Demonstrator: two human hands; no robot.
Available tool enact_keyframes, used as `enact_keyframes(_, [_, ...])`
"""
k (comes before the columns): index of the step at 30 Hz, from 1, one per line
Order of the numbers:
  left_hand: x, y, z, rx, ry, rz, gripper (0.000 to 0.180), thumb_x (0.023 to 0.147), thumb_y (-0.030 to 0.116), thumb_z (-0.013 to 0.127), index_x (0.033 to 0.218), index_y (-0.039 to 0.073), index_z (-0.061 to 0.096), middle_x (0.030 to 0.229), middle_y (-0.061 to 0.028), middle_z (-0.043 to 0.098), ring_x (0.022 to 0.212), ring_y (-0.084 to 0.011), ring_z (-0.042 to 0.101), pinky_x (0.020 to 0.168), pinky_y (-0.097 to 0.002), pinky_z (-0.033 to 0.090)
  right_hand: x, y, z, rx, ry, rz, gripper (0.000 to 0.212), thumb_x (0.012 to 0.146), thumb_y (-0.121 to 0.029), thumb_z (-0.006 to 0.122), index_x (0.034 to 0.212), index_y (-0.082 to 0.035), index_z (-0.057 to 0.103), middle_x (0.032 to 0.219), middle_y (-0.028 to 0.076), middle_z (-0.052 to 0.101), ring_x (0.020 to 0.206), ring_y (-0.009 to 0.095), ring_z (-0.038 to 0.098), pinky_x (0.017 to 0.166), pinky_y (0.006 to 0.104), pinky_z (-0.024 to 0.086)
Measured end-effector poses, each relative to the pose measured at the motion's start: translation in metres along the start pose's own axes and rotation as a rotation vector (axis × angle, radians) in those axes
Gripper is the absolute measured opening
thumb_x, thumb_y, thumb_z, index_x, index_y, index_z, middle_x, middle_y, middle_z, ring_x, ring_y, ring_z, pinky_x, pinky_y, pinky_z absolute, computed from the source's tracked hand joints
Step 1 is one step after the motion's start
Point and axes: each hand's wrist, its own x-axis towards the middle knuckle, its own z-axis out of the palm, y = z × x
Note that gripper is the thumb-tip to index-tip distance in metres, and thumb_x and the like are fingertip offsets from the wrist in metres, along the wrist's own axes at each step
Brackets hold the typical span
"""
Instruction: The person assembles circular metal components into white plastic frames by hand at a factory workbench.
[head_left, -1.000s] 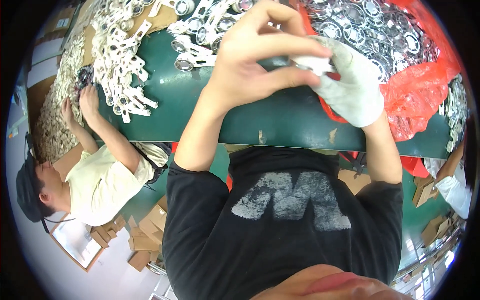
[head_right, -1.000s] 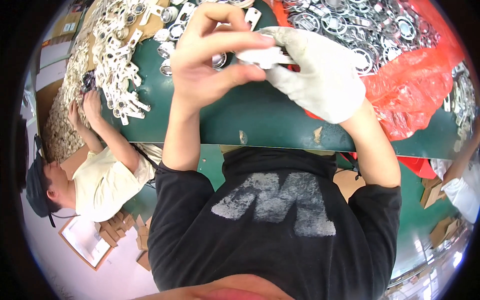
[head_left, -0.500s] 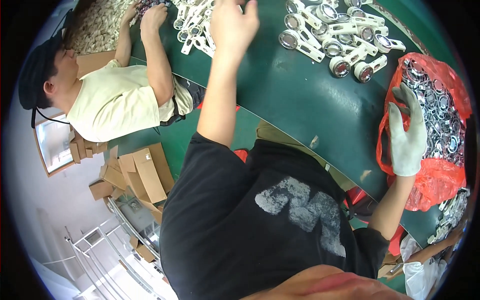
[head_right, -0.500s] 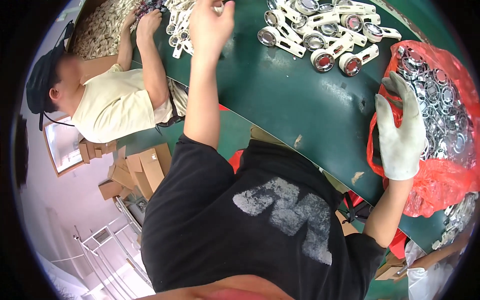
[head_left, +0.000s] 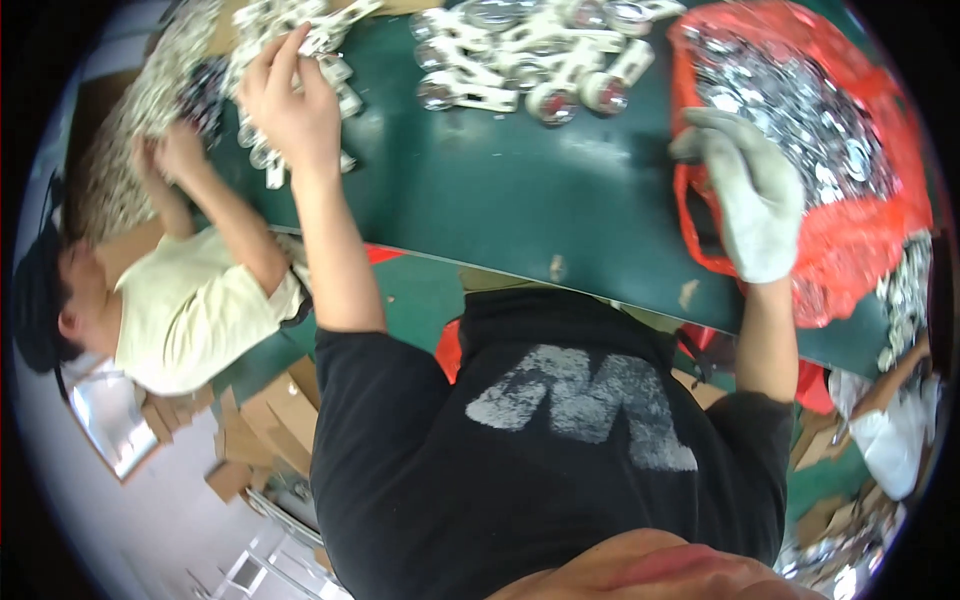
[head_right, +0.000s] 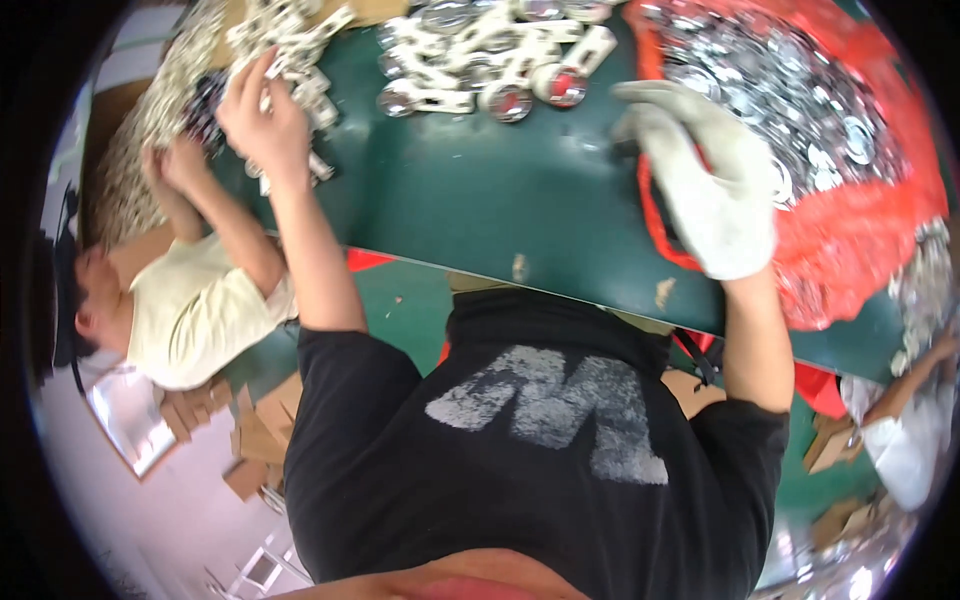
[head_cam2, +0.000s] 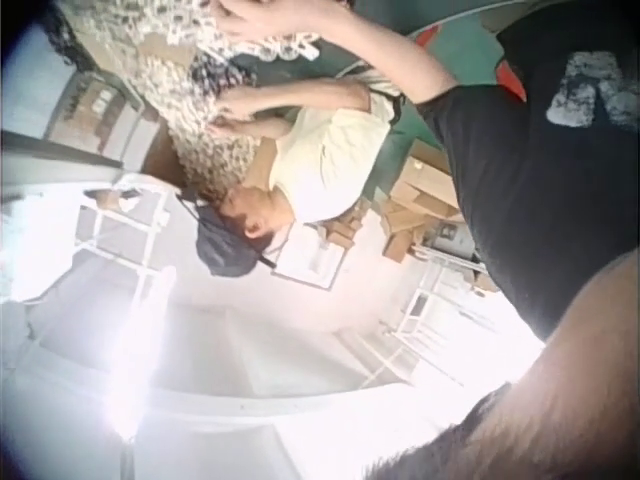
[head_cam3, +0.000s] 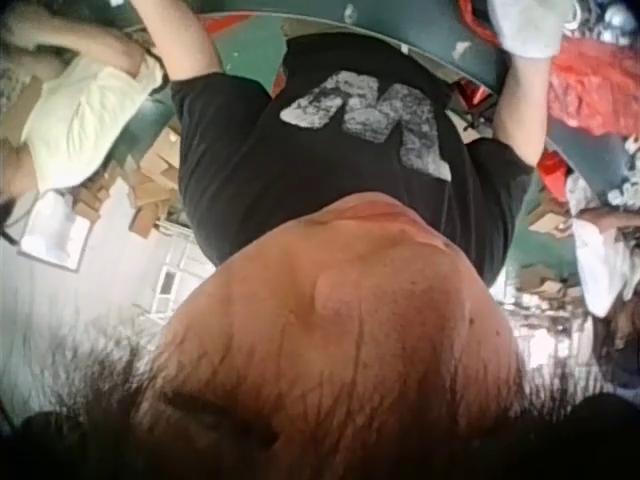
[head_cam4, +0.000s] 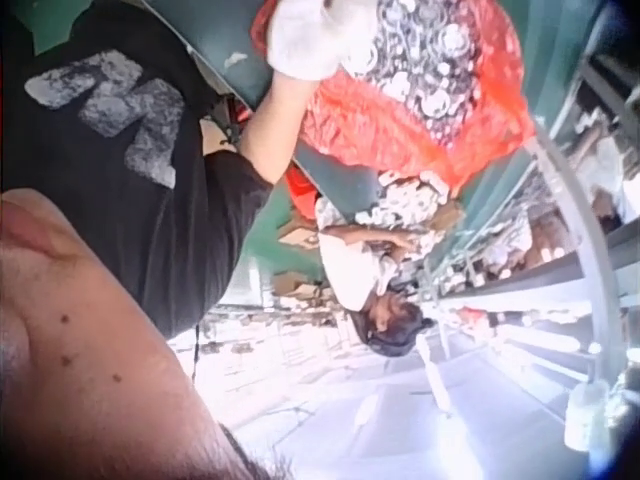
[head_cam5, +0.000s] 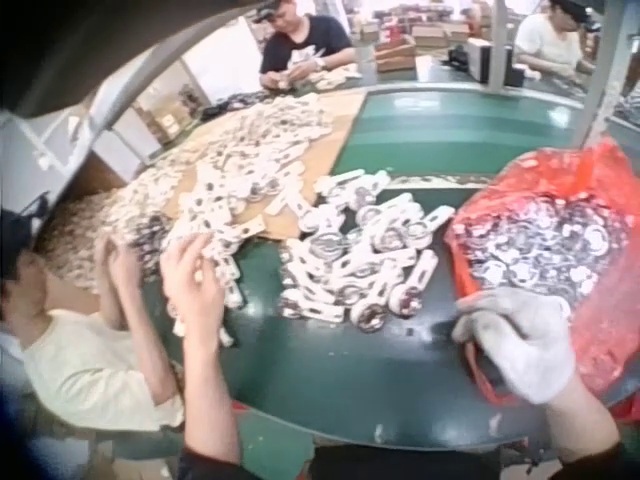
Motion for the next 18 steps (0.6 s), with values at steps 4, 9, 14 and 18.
enact_keyframes(4, [0.023, 0.141, -0.023, -0.321, -0.079, 0.213, 0.041, 0.075, -0.007, 0.073, 0.109, 0.016, 0.081, 0.102, -0.0026, 0.065, 0.094, -0.019, 0.057, 0.084, -0.0326, 0.045, -0.007, 0.003, 0.002, 0.408, -0.22, 0.168, 0.036, 0.106, -0.022, 0.047, 0.123, 0.006, 0.063, 0.107, 0.015, 0.073, 0.094, 0.022, 0.069, 0.081, 0.035, 0.056])
enact_keyframes(9, [0.016, 0.248, -0.009, -0.838, -0.122, 0.384, 0.031, 0.064, 0.006, 0.072, 0.093, 0.012, 0.077, 0.093, -0.0001, 0.061, 0.092, -0.0225, 0.056, 0.077, -0.0343, 0.045, -0.007, 0.015, 0.001, 1.059, -0.015, 0.393, 0.035, 0.108, -0.029, 0.052, 0.128, 0.0, 0.06, 0.106, 0.004, 0.066, 0.094, 0.009, 0.063, 0.083, 0.0281, 0.052])
enact_keyframes(14, [0.017, 0.274, 0.027, -1.002, -0.24, 0.159, 0.037, 0.08, -0.012, 0.059, 0.113, 0.004, 0.06, 0.119, -0.014, 0.063, 0.114, -0.0326, 0.061, 0.095, -0.0411, 0.051, 0.023, -0.002, 0.0, 0.655, 0.764, 0.213, 0.028, 0.104, -0.029, 0.059, 0.117, -0.005, 0.066, 0.093, -0.003, 0.062, 0.075, 0.005, 0.054, 0.06, 0.0186, 0.039])
enact_keyframes(18, [0.028, 0.279, 0.049, -0.79, -0.618, 0.18, 0.046, 0.083, 0.018, 0.072, 0.125, 0.007, 0.057, 0.117, -0.0133, 0.059, 0.107, -0.0346, 0.059, 0.089, -0.0444, 0.05, 0.03, 0.048, -0.027, 1.011, 0.474, -0.122, 0.023, 0.104, -0.026, 0.056, 0.096, -0.005, 0.06, 0.072, 0.0, 0.056, 0.063, 0.01, 0.052, 0.059, 0.0234, 0.041])
